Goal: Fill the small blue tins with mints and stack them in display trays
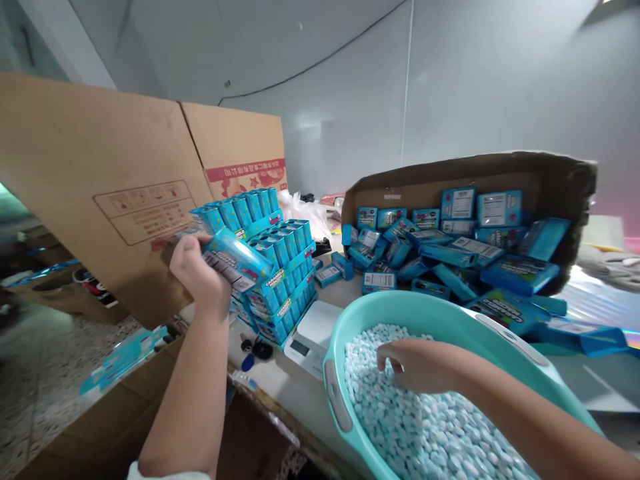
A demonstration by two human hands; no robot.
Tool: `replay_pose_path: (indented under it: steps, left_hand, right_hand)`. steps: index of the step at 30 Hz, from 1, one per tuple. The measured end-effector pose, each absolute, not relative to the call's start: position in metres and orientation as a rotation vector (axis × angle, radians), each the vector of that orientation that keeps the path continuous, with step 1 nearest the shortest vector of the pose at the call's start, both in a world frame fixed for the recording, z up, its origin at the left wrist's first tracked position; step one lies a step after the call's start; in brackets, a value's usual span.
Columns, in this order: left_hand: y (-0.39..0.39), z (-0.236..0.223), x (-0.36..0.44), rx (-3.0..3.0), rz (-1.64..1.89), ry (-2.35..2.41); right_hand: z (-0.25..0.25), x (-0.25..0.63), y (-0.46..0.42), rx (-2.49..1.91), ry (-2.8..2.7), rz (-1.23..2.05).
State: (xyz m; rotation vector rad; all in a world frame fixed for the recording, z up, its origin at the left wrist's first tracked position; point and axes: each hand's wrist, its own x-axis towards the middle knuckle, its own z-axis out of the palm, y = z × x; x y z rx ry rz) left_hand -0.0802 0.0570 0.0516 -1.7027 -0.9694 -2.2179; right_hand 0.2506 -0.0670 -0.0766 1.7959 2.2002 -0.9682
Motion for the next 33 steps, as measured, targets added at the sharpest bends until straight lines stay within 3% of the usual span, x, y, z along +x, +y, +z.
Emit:
replay_pose_path:
  steps: [6, 15, 25, 33]
  left_hand:
    - [0.081, 0.050, -0.086, -2.203, -1.478, -0.624]
    - [0.121, 0.057, -0.116, -2.025, -1.512, -0.457]
    - [0.128, 0.057, -0.127, -2.053, -1.187, -0.504]
    - [0.138, 0.063, -0.136, -1.953, -1.294, -0.382]
  right_hand:
    - [-0.083, 0.256, -0.062, 1.843, 2.192, -0.918]
    - [-0.069, 0.251, -0.067, 1.842, 2.187, -0.933]
    - [-0.068, 0.243, -0.066, 1.864, 2.130, -0.935]
    - [-0.074, 0.247, -0.067, 1.859, 2.161, -0.942]
